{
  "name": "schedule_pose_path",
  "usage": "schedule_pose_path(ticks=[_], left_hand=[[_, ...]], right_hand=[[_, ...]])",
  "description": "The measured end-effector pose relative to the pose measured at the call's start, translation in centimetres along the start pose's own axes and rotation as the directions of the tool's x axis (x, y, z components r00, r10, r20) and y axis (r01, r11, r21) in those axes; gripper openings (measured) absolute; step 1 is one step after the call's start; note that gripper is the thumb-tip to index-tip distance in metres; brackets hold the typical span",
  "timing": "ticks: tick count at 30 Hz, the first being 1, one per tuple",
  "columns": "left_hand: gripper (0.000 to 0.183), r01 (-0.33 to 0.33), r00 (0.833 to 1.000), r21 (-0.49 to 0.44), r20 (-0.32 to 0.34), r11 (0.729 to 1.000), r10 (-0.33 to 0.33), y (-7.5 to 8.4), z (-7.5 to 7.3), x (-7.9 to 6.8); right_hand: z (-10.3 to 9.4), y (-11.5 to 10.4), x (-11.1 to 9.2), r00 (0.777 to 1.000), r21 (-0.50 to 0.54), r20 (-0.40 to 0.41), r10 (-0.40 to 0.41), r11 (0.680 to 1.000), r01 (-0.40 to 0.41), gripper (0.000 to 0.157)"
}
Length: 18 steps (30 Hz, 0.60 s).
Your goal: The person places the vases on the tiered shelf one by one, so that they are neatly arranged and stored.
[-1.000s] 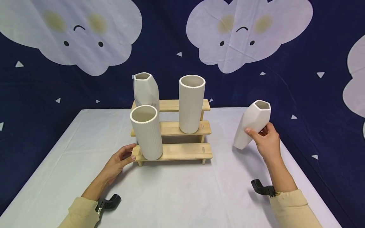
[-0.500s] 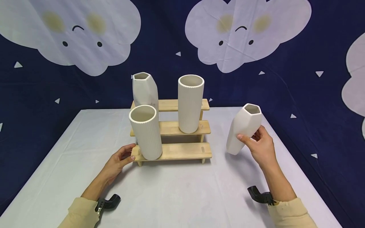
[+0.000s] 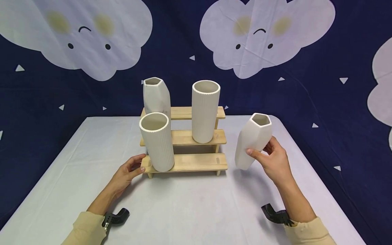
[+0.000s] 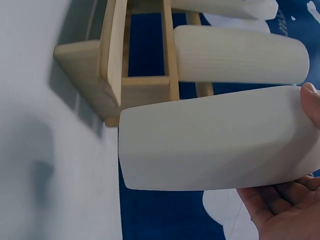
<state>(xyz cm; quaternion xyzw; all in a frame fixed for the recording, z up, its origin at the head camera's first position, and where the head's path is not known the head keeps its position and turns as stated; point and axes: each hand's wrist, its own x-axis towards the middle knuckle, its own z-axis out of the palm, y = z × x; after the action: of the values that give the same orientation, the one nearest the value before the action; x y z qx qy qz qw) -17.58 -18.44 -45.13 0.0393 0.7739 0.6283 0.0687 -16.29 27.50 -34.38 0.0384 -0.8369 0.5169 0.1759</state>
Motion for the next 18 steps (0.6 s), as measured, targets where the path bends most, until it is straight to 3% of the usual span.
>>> schedule_pose_path(ticks=[9, 18], left_hand=[[0.054, 0.0, 1.0, -0.009, 0.002, 1.0, 0.0, 0.0, 0.0, 0.0], [0.054, -0.006, 1.0, -0.006, 0.004, 1.0, 0.006, 0.0, 0.0, 0.0]], right_hand=[[1.4, -1.1, -0.5, 0.999, -0.028, 0.052, -0.007, 1.0, 0.009, 0.064], [2.9, -2.1, -0.5, 0.995, 0.015, 0.098, -0.023, 1.0, 0.022, 0.066]])
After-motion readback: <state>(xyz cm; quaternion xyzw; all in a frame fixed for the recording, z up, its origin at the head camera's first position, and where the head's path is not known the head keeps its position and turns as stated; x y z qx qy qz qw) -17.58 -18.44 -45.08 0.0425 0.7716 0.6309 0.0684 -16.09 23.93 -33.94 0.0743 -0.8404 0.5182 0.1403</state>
